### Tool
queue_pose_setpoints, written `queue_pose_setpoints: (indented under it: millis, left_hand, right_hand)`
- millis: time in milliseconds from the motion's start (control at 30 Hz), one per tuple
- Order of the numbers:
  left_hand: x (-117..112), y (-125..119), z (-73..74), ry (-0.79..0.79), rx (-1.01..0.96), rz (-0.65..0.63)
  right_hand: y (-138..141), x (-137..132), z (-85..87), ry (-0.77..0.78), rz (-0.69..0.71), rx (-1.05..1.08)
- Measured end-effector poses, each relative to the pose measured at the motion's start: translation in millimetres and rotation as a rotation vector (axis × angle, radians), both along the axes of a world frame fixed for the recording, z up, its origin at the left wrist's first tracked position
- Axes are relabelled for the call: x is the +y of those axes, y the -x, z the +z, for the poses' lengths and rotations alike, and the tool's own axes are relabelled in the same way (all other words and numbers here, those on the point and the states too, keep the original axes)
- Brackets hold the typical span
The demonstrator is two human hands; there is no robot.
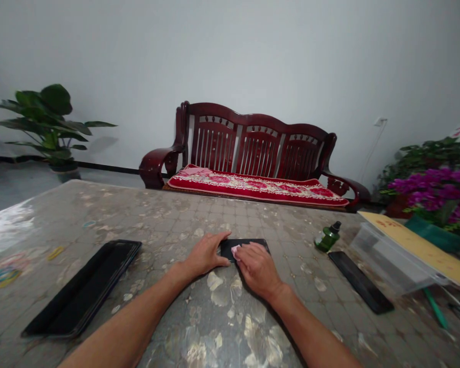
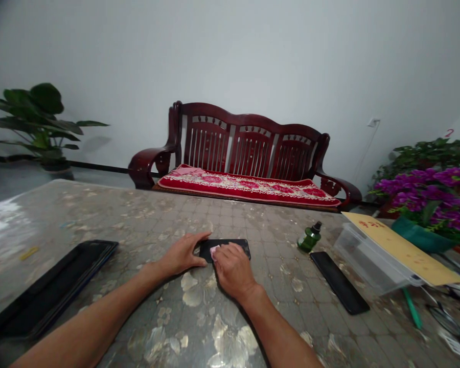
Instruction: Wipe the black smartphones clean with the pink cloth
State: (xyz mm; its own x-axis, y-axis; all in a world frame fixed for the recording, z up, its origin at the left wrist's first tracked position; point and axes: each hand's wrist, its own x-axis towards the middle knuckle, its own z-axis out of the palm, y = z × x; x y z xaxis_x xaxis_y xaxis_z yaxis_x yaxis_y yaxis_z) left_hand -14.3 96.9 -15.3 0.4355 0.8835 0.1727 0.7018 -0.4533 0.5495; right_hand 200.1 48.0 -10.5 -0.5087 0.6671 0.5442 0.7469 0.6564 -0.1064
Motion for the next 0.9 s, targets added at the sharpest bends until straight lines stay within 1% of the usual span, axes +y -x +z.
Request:
queue_pose_setpoints:
  millis: [33,67,100,233,300,367,500,567,633,733,800,833,900]
  left_hand:
    - [0,0,0.7,-0.001,0.003,0.001]
    - [-1,0,1.7,-0.002,0.008,0.005]
    - [-1,-1,3.0,-0.001,0.014,0.009]
    - [-3,-1,8.4,0.025,0.019,0.013]
    - [-4,-1,9.5,0.033,0.010,0.008]
    - [-4,-1,9.0,0.038,0.003,0.005]
    - [-3,-1,6.8,0.035,0.004,0.006]
    - [-3,0,6.4,0.032,0.006,0.004]
    - [-3,0,6.4,0.034,0.006,0.001]
    - [-3,1,6.1,0.040,0.004,0.001]
    - [-2,1,5.4,0.040,0.004,0.001]
    - [-2,1,5.0,0.039,0.005,0.000]
    - [-2,1,4.4,0.031,0.007,-0.005]
  right_hand:
    - [1,-1,0.8,0.002,0.019,-0.004]
    - [0,-2,1.7,0.000,0.009,-0.008]
    - [-3,-2,2.6,-0.006,-0.029,-0.011]
    - [-21,4,5.0,-0.020,-0.252,-0.014]
    - [-23,7,4.8,-0.022,-0.294,-0.018]
    - [-17,7,4.1,-0.018,-0.253,-0.022]
    - [2,2,3.6,0.011,-0.045,-0.021]
    - [3,0,4.6,0.014,-0.003,-0.022]
    - [-4,0,6.2,0.001,-0.056,-0.026]
    - [-20,1,8.6,-0.021,-0.217,-0.040]
    - [-26,1,9.2,-0.033,-0.278,-0.043]
    - [-26,0,9.2,-0.037,-0.277,-0.044]
    - [-20,-3,8.4,-0.039,-0.208,-0.044]
